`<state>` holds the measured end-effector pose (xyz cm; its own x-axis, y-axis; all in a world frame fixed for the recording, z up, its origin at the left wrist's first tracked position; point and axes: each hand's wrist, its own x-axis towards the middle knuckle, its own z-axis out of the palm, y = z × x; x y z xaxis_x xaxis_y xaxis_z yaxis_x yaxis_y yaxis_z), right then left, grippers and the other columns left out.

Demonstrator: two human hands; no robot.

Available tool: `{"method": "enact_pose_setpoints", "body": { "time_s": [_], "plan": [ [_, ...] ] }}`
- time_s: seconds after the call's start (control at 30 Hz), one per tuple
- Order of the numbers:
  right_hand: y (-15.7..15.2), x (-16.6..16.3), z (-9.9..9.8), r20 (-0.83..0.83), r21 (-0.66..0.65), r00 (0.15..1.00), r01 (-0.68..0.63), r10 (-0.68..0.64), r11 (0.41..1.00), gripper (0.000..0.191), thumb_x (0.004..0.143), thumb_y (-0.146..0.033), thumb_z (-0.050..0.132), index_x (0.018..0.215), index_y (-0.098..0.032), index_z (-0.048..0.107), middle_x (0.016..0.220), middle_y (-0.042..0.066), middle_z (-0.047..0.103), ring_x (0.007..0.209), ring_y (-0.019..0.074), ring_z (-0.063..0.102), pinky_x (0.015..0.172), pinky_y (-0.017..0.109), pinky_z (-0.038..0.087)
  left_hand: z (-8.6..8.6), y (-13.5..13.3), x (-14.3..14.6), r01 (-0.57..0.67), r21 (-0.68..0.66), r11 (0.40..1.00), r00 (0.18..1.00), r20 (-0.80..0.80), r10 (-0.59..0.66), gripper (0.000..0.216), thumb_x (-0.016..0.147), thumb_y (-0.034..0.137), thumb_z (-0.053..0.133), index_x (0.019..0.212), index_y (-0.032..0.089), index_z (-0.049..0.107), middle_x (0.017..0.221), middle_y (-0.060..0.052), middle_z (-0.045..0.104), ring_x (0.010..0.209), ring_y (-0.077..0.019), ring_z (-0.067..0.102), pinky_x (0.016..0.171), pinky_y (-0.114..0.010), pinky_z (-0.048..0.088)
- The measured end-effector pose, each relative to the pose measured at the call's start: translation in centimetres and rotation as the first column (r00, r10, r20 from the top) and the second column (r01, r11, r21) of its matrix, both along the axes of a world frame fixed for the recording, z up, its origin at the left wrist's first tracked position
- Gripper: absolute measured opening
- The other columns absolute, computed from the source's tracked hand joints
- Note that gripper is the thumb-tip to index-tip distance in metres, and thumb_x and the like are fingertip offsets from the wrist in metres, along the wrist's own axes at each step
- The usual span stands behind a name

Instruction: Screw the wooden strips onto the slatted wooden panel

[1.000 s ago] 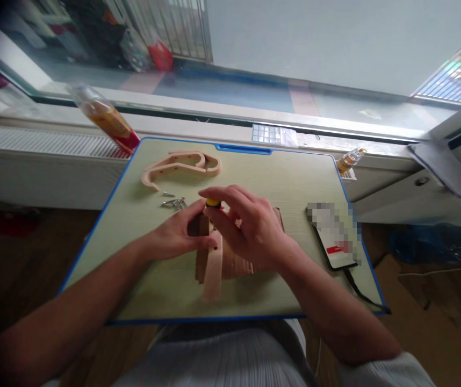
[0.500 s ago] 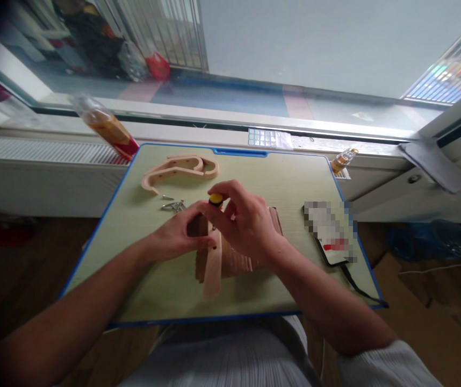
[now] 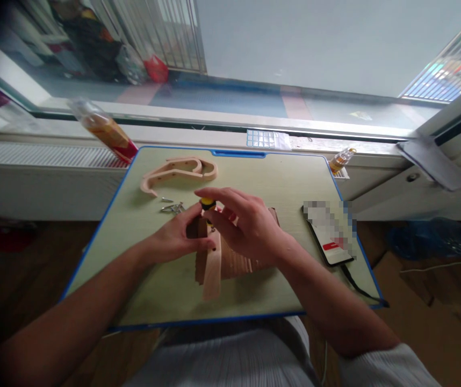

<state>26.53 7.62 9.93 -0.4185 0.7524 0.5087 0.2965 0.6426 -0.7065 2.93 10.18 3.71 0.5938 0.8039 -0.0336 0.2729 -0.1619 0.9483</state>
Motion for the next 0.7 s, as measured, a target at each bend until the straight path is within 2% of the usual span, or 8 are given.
{"method": "enact_pose_setpoints", "body": {
  "time_s": [0.17,0.27,0.37,0.57,0.63,0.7],
  "plan": [
    [0.2,-0.5,-0.4,-0.005,0.047,0.997,0.083,-0.083,0.995,0.028,0.103,-0.024,0.072,0.131,-0.023,0.073,0.109,0.002,0.083,0.068,0.0088,0.071,0.065,0.026,0.057,0.0,-0.1,-0.1,-0.010,0.019,1.000,1.000,-0.019,0.011,0.083,0.079,0.060,0.094,0.144,0.020,0.059,0.110,-0.004,0.071,0.094,-0.0228,0.064,0.082,-0.033,0.053],
    [0.3,-0.8,-0.9,-0.019,0.073,0.988,0.155,-0.154,0.985,0.024,0.101,-0.030,0.077,0.124,-0.022,0.073,0.106,0.002,0.082,0.067,0.0095,0.071,0.062,0.026,0.056,-0.2,0.0,-0.2,-0.008,0.041,0.999,1.000,-0.005,0.008,0.083,0.079,0.060,0.094,0.144,0.021,0.060,0.111,-0.004,0.071,0.093,-0.0226,0.064,0.082,-0.032,0.052],
    [0.4,-0.8,-1.6,-0.067,0.089,0.979,0.196,-0.190,0.977,0.027,0.097,-0.029,0.083,0.119,-0.023,0.070,0.101,0.000,0.077,0.065,0.0088,0.066,0.061,0.026,0.053,-0.3,0.0,-0.2,-0.002,0.046,0.999,1.000,-0.002,0.002,0.083,0.081,0.059,0.094,0.145,0.021,0.060,0.117,-0.006,0.071,0.098,-0.0241,0.065,0.086,-0.034,0.053],
    [0.8,-1.5,-2.6,-0.154,0.105,0.969,0.211,-0.194,0.972,0.026,0.095,-0.030,0.083,0.103,-0.025,0.059,0.087,-0.004,0.061,0.063,0.0089,0.053,0.058,0.027,0.046,-0.6,0.1,-0.2,-0.005,0.071,0.997,0.999,0.049,0.001,0.077,0.080,0.054,0.096,0.142,0.023,0.063,0.139,-0.010,0.069,0.122,-0.0305,0.067,0.106,-0.042,0.052],
    [0.8,-1.8,-2.5,-0.147,0.106,0.961,0.251,-0.234,0.962,0.029,0.095,-0.033,0.084,0.098,-0.026,0.055,0.083,-0.005,0.057,0.063,0.0094,0.051,0.058,0.027,0.045,-0.7,0.1,-0.2,-0.005,0.065,0.998,0.999,0.053,0.002,0.075,0.080,0.054,0.096,0.140,0.023,0.064,0.136,-0.010,0.070,0.122,-0.0312,0.067,0.105,-0.042,0.053],
    [0.6,-1.9,-2.2,-0.106,0.104,0.958,0.279,-0.268,0.955,0.027,0.095,-0.034,0.083,0.099,-0.025,0.057,0.083,-0.005,0.059,0.064,0.0099,0.053,0.060,0.027,0.046,-0.7,0.1,-0.2,-0.005,0.047,0.999,0.999,0.042,0.003,0.076,0.079,0.055,0.096,0.140,0.023,0.064,0.129,-0.009,0.072,0.120,-0.0315,0.068,0.101,-0.041,0.055]
  ]
}}
